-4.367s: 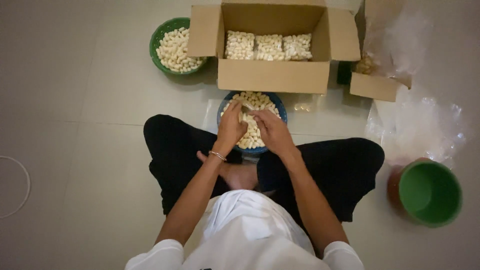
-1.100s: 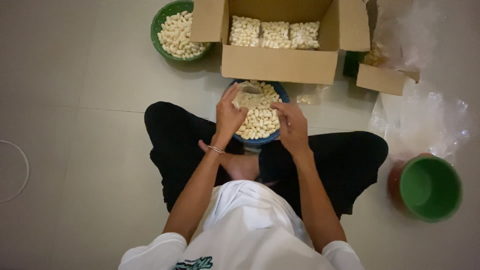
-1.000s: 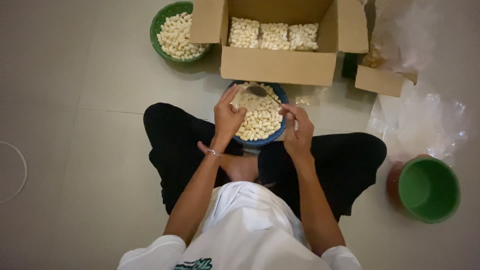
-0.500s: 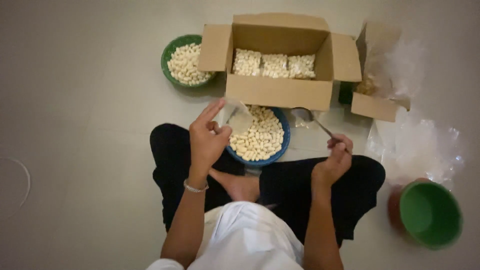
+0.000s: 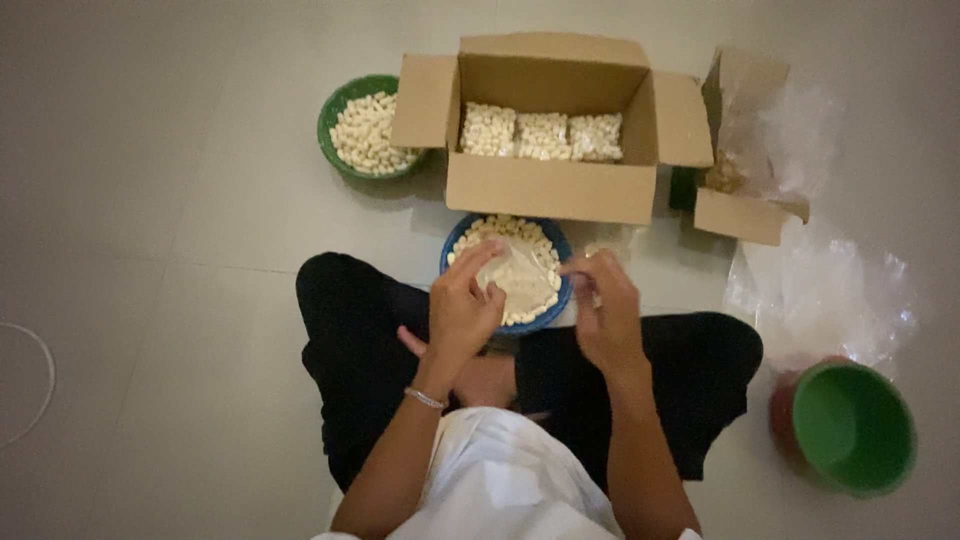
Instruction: A person sitting on the floor is manually packing small snacks from a bowl into plastic bags using a spoon and placing the finished bags into a cardboard box.
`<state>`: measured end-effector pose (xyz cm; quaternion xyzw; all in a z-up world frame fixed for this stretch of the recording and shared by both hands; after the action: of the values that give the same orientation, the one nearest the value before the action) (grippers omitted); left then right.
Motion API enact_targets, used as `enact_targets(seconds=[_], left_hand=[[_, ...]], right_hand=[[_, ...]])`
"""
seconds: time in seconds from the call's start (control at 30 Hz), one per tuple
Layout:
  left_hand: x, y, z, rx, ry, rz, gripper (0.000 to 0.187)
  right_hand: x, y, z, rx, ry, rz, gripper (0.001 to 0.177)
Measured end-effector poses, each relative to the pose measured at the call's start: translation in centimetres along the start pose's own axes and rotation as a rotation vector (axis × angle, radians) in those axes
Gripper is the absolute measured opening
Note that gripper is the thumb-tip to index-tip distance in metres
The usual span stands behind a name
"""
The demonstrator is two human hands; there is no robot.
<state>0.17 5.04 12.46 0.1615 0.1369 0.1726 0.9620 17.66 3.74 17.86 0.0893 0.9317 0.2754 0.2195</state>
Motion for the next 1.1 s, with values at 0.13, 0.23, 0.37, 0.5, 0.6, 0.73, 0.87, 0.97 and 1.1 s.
enact_targets(seconds=[0.13, 0.23, 0.37, 0.5, 0.6, 0.73, 0.87, 0.97, 1.1], left_hand=[[0.8, -0.7, 1.7, 0.069, 0.047, -0.043, 0.044], [0.7, -1.4, 0.7, -0.006, -0.055, -0.060, 0.048], [-0.9, -3.3, -3.5, -0.139, -0.448, 0.071, 0.036], [0.2, -8.2, -5.2, -0.919, -0.834, 0.283, 0.025], [7.2, -12.5, -12.3, -0.972, -1.347, -0.181, 0.070], [3.9, -6.9, -9.5, -1.019, -1.568, 0.162, 0.081], [1.0, -4.4, -17.8, -1.030, -1.220, 0.345, 0.062], [0.1, -4.1, -26.5, -1.031, -0.921, 0.355, 0.050], [-0.7, -4.3, -24.5, -1.037, -0.652, 0.211, 0.046]], right_hand=[[3.5, 0.8, 0.3, 0.261, -0.126, -0.212, 0.056], [4.5, 0.5, 0.7, 0.000, -0.345, -0.229, 0.020], [2.2, 1.4, 2.9, 0.102, -0.249, -0.052, 0.011], [1.1, 1.2, 3.8, 0.230, -0.088, 0.063, 0.014], [2.4, 0.0, 5.8, 0.298, 0.012, 0.077, 0.020], [4.0, -1.4, 8.8, 0.322, 0.082, 0.006, 0.032], [4.0, -1.8, 9.2, 0.476, 0.104, -0.077, 0.019], [3.5, -1.6, 9.5, 0.483, 0.004, -0.128, 0.020], [1.7, -1.2, 10.5, 0.281, -0.105, -0.008, 0.018]])
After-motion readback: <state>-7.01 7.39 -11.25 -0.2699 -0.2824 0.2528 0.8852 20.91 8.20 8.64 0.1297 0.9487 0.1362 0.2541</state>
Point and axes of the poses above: each hand's wrist, its own y-axis towards the middle knuckle, its own x-axis out of the palm, z = x × y, the point moved 10 cm from there along y, towards the middle knuckle, and after that the axes turned 11 degrees about z, right-handed, at the moved point
